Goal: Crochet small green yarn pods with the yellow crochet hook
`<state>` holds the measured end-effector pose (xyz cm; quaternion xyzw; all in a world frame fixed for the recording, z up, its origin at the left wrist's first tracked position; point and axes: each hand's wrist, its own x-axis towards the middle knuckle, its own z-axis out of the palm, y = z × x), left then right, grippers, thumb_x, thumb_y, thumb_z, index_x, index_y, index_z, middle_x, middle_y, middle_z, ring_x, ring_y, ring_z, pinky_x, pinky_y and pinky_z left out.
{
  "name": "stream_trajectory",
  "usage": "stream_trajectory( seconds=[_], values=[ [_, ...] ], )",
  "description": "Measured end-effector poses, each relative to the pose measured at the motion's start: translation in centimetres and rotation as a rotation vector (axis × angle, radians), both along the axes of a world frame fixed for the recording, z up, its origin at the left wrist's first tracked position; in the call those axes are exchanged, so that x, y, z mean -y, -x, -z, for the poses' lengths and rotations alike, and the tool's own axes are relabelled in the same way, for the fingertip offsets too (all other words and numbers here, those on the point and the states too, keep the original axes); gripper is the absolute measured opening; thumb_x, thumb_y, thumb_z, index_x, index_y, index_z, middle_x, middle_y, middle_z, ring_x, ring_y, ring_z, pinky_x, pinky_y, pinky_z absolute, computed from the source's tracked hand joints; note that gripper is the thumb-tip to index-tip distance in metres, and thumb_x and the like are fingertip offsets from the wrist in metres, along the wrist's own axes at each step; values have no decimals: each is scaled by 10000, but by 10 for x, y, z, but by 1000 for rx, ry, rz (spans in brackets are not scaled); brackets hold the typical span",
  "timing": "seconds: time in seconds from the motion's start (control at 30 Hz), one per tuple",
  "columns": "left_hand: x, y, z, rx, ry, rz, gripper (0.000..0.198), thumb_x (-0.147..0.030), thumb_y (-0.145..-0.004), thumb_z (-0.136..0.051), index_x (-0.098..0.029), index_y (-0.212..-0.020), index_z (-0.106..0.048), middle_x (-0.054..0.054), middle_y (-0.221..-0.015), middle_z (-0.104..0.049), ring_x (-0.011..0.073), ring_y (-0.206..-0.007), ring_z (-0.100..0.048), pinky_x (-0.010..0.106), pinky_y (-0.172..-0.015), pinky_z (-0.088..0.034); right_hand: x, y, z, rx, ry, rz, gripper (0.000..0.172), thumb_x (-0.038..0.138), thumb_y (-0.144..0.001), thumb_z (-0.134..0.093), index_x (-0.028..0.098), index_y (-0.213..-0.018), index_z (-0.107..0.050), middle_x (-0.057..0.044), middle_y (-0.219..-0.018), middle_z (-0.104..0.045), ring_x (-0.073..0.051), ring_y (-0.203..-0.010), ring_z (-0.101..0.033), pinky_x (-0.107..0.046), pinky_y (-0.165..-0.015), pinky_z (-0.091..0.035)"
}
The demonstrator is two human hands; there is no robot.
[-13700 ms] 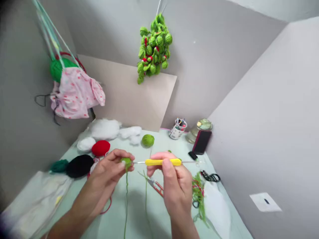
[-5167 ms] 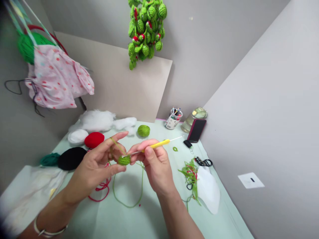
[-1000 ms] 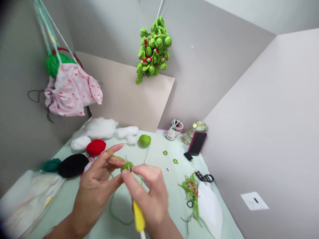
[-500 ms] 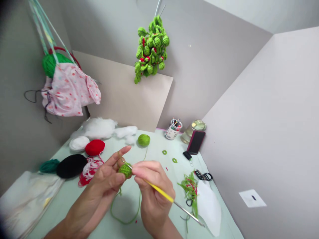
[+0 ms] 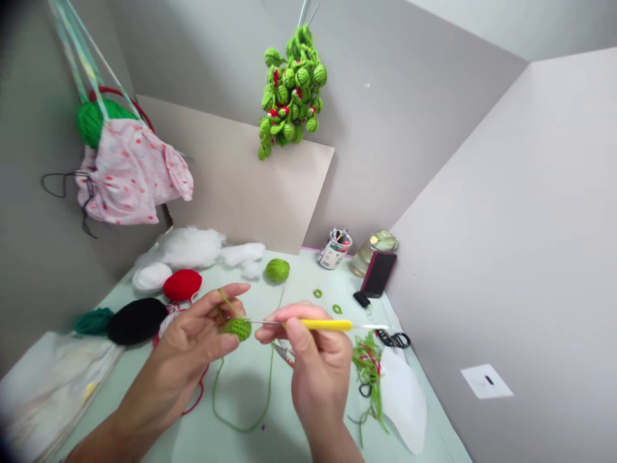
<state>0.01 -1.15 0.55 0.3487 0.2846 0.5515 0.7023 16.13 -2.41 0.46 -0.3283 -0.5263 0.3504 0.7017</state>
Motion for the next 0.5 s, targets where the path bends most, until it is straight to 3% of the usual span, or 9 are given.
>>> stream_trajectory(
  seconds=[0.1, 0.17, 0.23, 0.33, 0.4, 0.5],
  values=[
    [-2, 0, 6, 23, -23, 64, 425, -246, -774, -925, -318, -1184, -840, 4, -904, -679, 166, -898, -630, 263, -837, -527, -4, -2, -5, -13, 80, -119, 214, 318, -1022, -644, 212, -903, -786, -22, -762, -711, -154, -603, -703, -283, -574, -621],
    [-3, -2, 11, 8, -60, 39, 449, -237, -796, -918, -345, -1222, -825, 0, -920, -696, 175, -922, -650, 284, -875, -534, -4, -1, -1, 153, 23, -70, 200, 287, -1032, -626, 225, -936, -790, -25, -796, -698, -148, -615, -677, -279, -563, -597],
    [-3, -5, 15, -17, -72, -1, 484, -205, -799, -919, -367, -1244, -815, -8, -934, -714, 180, -979, -662, 288, -930, -523, -3, 3, 9, 433, -135, 153, 191, 190, -1019, -639, 260, -1039, -816, -33, -869, -698, -153, -692, -676, -276, -588, -581],
    [-2, -9, 15, 18, 23, 35, 489, -222, -789, -932, -359, -1245, -820, -10, -953, -728, 173, -1014, -659, 279, -964, -504, 0, 10, 24, 706, -419, 493, 389, 54, -967, -670, 297, -1241, -799, -52, -981, -710, -188, -847, -703, -302, -655, -591],
    [-2, -11, 13, 72, 108, 106, 473, -277, -779, -943, -338, -1234, -828, -3, -940, -723, 164, -976, -652, 277, -942, -506, 0, 12, 27, 686, -465, 497, 426, 13, -947, -682, 280, -1260, -791, -52, -1006, -709, -183, -878, -710, -293, -667, -601],
    [-4, -9, 10, 105, 152, 183, 492, -339, -739, -969, -307, -1213, -841, 15, -979, -728, 167, -989, -638, 268, -939, -499, -1, 10, 18, 557, -374, 358, 359, 21, -974, -650, 276, -1177, -801, -37, -976, -737, -163, -838, -729, -277, -655, -620]
  ],
)
